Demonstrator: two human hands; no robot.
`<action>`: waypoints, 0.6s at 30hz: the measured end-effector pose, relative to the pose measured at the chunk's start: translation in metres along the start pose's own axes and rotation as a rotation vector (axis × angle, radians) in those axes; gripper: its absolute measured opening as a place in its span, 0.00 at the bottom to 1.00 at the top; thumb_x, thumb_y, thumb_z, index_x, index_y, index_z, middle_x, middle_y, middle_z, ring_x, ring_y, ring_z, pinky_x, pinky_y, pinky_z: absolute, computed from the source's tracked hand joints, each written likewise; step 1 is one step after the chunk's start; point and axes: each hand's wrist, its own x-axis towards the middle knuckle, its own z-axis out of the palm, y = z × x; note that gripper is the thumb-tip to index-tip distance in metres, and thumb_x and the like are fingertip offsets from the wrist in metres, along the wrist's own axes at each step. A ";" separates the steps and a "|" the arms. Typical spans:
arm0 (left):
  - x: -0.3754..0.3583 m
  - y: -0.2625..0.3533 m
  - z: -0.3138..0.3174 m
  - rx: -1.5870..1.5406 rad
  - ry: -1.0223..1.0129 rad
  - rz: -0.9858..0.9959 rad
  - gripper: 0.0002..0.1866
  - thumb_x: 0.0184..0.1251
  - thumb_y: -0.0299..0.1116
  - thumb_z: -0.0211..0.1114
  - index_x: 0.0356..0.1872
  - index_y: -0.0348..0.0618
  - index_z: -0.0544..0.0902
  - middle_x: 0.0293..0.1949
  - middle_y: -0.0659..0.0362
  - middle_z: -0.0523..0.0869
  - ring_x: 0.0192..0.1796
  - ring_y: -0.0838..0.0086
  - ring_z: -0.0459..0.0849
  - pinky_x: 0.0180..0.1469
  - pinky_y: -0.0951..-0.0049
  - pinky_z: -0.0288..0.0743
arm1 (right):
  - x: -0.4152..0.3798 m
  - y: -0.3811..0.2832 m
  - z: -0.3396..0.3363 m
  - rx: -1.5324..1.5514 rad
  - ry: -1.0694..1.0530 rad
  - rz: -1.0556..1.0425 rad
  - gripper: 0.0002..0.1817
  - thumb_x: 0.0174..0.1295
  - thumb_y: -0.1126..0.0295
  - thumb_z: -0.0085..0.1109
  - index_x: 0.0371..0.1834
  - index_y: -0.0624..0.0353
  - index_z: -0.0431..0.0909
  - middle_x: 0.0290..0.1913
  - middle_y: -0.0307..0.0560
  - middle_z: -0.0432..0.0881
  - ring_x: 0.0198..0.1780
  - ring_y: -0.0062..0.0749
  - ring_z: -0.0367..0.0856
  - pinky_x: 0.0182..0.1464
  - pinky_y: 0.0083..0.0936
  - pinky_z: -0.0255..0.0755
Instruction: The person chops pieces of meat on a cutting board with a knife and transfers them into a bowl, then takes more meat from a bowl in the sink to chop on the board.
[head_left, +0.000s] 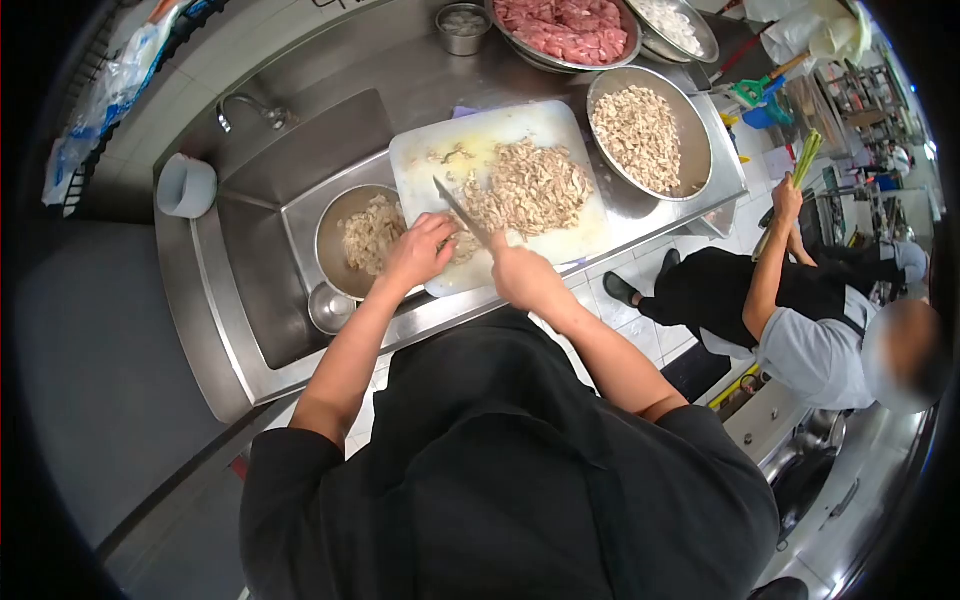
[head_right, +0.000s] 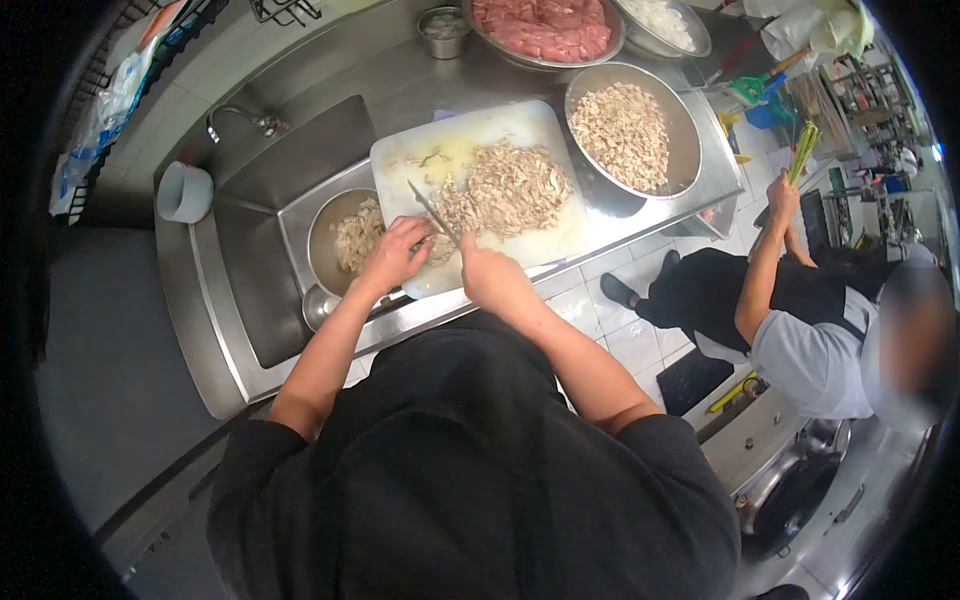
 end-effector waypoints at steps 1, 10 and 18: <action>-0.001 0.001 0.001 0.000 0.006 -0.010 0.11 0.66 0.32 0.70 0.46 0.40 0.89 0.50 0.54 0.88 0.59 0.56 0.83 0.59 0.57 0.80 | -0.006 -0.003 0.004 -0.005 -0.008 -0.007 0.15 0.66 0.77 0.48 0.54 0.72 0.68 0.34 0.73 0.86 0.38 0.70 0.87 0.46 0.60 0.80; 0.002 -0.008 -0.005 -0.042 -0.005 0.004 0.08 0.65 0.26 0.68 0.44 0.38 0.88 0.49 0.53 0.88 0.54 0.56 0.84 0.57 0.59 0.81 | 0.056 -0.010 0.015 -0.020 -0.027 -0.091 0.20 0.67 0.78 0.47 0.62 0.72 0.65 0.40 0.77 0.86 0.42 0.68 0.89 0.47 0.59 0.80; -0.016 -0.014 -0.001 -0.076 -0.005 0.037 0.08 0.65 0.26 0.69 0.44 0.38 0.89 0.49 0.54 0.88 0.56 0.58 0.83 0.58 0.60 0.81 | 0.056 -0.008 0.049 0.021 0.015 -0.075 0.16 0.66 0.78 0.47 0.56 0.70 0.67 0.38 0.76 0.86 0.43 0.72 0.88 0.48 0.61 0.79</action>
